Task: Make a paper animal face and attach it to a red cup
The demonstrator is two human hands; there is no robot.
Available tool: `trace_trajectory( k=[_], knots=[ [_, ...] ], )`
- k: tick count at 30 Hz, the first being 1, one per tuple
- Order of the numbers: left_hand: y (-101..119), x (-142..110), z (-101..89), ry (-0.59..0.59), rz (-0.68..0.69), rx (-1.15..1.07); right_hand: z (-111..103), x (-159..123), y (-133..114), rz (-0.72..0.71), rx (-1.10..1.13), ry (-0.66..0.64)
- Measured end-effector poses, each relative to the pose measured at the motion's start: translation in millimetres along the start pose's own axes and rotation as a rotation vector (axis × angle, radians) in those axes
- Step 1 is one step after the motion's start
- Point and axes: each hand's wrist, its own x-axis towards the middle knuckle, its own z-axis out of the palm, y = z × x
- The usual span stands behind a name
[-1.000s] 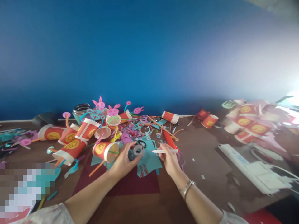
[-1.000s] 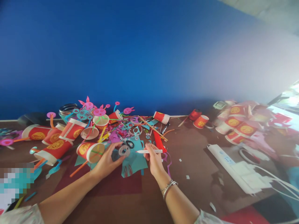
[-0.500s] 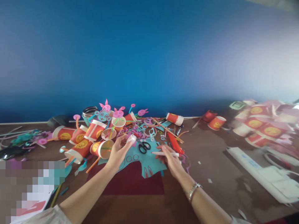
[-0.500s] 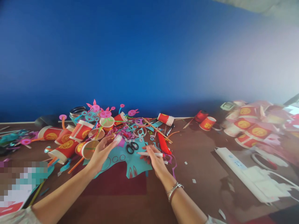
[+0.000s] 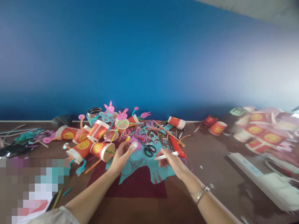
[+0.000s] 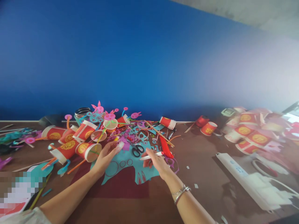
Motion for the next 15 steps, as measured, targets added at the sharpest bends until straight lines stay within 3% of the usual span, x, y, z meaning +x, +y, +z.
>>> trace_trajectory(
  k=[6, 15],
  knots=[
    [-1, -3, 0.5, -0.024, 0.039, 0.041, 36, 18, 10, -0.019, -0.112, 0.095],
    [-10, -1, -1.9, -0.066, 0.065, 0.037, 44, 14, 25, -0.216, -0.346, 0.188]
  ],
)
